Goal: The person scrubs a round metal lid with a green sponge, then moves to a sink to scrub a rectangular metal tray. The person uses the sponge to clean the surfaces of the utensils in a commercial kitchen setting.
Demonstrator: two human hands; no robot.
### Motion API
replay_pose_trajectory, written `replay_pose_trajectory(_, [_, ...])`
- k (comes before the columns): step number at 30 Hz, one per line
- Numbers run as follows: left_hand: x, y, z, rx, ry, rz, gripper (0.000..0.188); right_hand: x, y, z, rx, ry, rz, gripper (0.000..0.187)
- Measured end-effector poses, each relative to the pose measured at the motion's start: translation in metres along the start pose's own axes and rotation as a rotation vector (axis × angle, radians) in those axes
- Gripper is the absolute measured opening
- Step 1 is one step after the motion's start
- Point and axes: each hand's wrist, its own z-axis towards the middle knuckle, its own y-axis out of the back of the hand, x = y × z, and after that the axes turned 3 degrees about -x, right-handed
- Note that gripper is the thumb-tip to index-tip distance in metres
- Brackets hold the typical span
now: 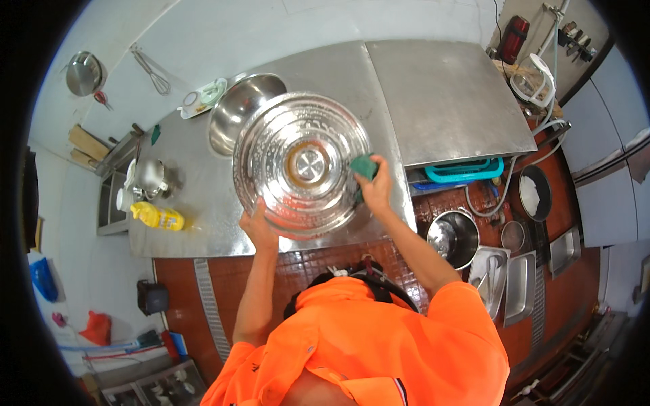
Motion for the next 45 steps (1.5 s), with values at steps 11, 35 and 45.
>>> replay_pose_trajectory(11, [-0.006,-0.016,-0.046,0.070,0.136,-0.027,0.019,0.064,0.007,0.033,0.046,0.680,-0.061,0.046])
replay_pose_trajectory(35, [-0.018,-0.003,-0.120,0.461,0.341,-0.018,0.041,0.077,0.114,-0.228,-0.182,0.686,-0.502,0.057])
replay_pose_trajectory(45, [0.031,0.038,-0.208,0.686,0.503,0.126,0.032,0.043,0.274,-0.369,-0.893,-0.440,0.696,0.019])
